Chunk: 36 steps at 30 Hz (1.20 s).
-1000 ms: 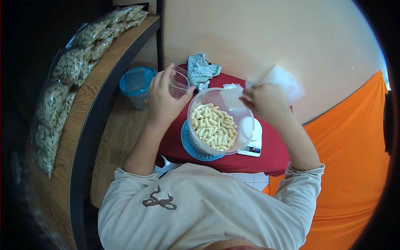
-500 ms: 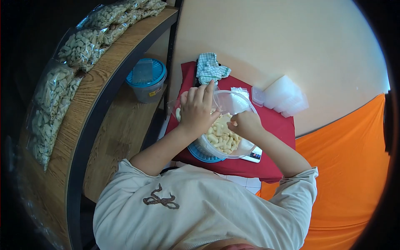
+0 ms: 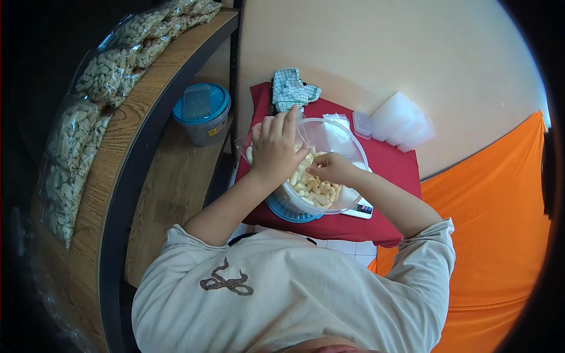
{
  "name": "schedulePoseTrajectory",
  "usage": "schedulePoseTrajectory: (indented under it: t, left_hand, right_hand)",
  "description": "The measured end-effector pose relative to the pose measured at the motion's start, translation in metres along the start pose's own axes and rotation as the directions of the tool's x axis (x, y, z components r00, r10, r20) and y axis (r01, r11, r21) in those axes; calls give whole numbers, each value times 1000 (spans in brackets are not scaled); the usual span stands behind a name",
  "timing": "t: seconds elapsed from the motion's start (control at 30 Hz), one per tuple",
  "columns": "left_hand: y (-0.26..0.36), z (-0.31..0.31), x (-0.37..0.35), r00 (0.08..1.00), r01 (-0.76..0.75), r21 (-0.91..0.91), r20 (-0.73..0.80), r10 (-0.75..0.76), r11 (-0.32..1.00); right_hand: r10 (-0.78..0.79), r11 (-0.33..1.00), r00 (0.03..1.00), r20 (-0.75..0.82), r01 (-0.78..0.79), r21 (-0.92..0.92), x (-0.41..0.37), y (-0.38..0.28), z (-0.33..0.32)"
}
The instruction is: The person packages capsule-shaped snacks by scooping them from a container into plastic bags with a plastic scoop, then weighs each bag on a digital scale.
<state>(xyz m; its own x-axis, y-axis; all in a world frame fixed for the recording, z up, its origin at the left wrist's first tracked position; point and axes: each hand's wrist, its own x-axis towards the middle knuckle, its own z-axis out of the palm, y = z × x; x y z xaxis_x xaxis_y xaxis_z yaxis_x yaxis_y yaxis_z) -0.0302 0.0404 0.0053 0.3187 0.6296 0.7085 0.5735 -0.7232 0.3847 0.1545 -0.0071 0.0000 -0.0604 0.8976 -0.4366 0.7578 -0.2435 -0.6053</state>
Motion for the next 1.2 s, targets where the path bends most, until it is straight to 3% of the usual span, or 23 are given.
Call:
schedulePoseTrajectory:
  t: [0.03, 0.1, 0.3, 0.37, 0.43, 0.5, 0.57, 0.7, 0.73, 0.77, 0.83, 0.87, 0.9, 0.93, 0.97, 1.0, 1.03, 1.07, 1.1, 1.13, 1.17, 1.2]
  left_hand:
    - [0, 0, 0, 1000, 6, 2, 1, -6, 1000]
    - [0, 0, -1, 1000, 8, 8, 0, -8, 1000]
    - [-3, -15, 12, 1000, -22, 8, -13, 22, 1000]
    - [-10, -25, 20, 999, -13, -89, 45, 17, 996]
    - [-15, -31, 26, 994, -22, -145, 101, 37, 989]
    - [-15, -39, 33, 966, 0, -263, 249, 68, 965]
    - [-10, -43, 39, 967, -18, -279, 240, 88, 960]
    - [4, -36, 48, 934, -106, -258, 304, 185, 960]
    - [9, -32, 49, 928, -115, -311, 304, 214, 943]
    - [14, -29, 50, 922, -121, -365, 304, 242, 923]
    - [24, -25, 55, 904, -61, -414, 363, 226, 908]
    - [26, -21, 59, 899, -8, -491, 378, 221, 871]
    - [27, -19, 63, 893, 44, -561, 393, 219, 827]
    - [28, -18, 67, 889, 37, -560, 397, 229, 828]
    - [27, -18, 70, 884, 127, -671, 410, 224, 731]
    - [25, -18, 73, 877, 217, -758, 427, 218, 615]
    - [22, -18, 74, 871, 219, -752, 438, 224, 622]
    - [16, -15, 73, 891, 271, -846, 400, 212, 459]
    - [10, -13, 72, 911, 308, -910, 366, 189, 277]
    - [1, -11, 71, 919, 310, -927, 349, 182, 213]
    - [-6, -12, 69, 915, 319, -923, 359, 183, 215]
    - [-10, -18, 69, 914, 330, -903, 379, 146, 275]
  right_hand:
    - [-3, 1000, 1000, -5, 3, 3, -4, -3, -4]
    - [116, 968, 993, -1, -113, 224, -16, -13, -14]
    - [116, 949, 992, -39, -99, 299, -38, -15, -44]
    - [121, 941, 991, -66, -93, 326, -50, -13, -53]
    - [148, 927, 969, -196, -68, 368, -59, -13, -64]
    - [145, 939, 956, -254, -52, 339, -73, -21, -81]
    - [158, 914, 947, -281, -32, 405, -83, -23, -96]
    - [158, 941, 940, -302, -50, 334, -86, -43, -115]
    - [111, 976, 954, -279, -51, 212, -86, -54, -119]
    - [115, 974, 952, -284, -52, 220, -82, -61, -120]
    - [-172, 976, 947, -271, 126, -177, -73, -74, -119]
    - [-166, 978, 946, -279, 122, -169, -72, -85, -118]
    - [-376, 837, 893, -246, 214, -503, -74, -100, -117]
    - [-553, 581, 821, -142, 258, -772, -77, -115, -116]
    - [-553, 591, 819, -153, 255, -766, -80, -130, -114]
    - [-601, 391, 798, -43, 246, -887, -83, -146, -112]
    - [-622, 170, 780, 74, 227, -959, -88, -155, -112]
    - [-625, 185, 778, 64, 227, -956, -91, -159, -114]
    - [-683, 33, 717, 138, 218, -975, -93, -161, -117]
    - [-722, -121, 655, 221, 195, -973, -95, -164, -120]
    - [-723, -111, 656, 216, 198, -974, -98, -164, -123]
    - [-800, 6, 591, 100, 174, -985, -103, -161, -126]
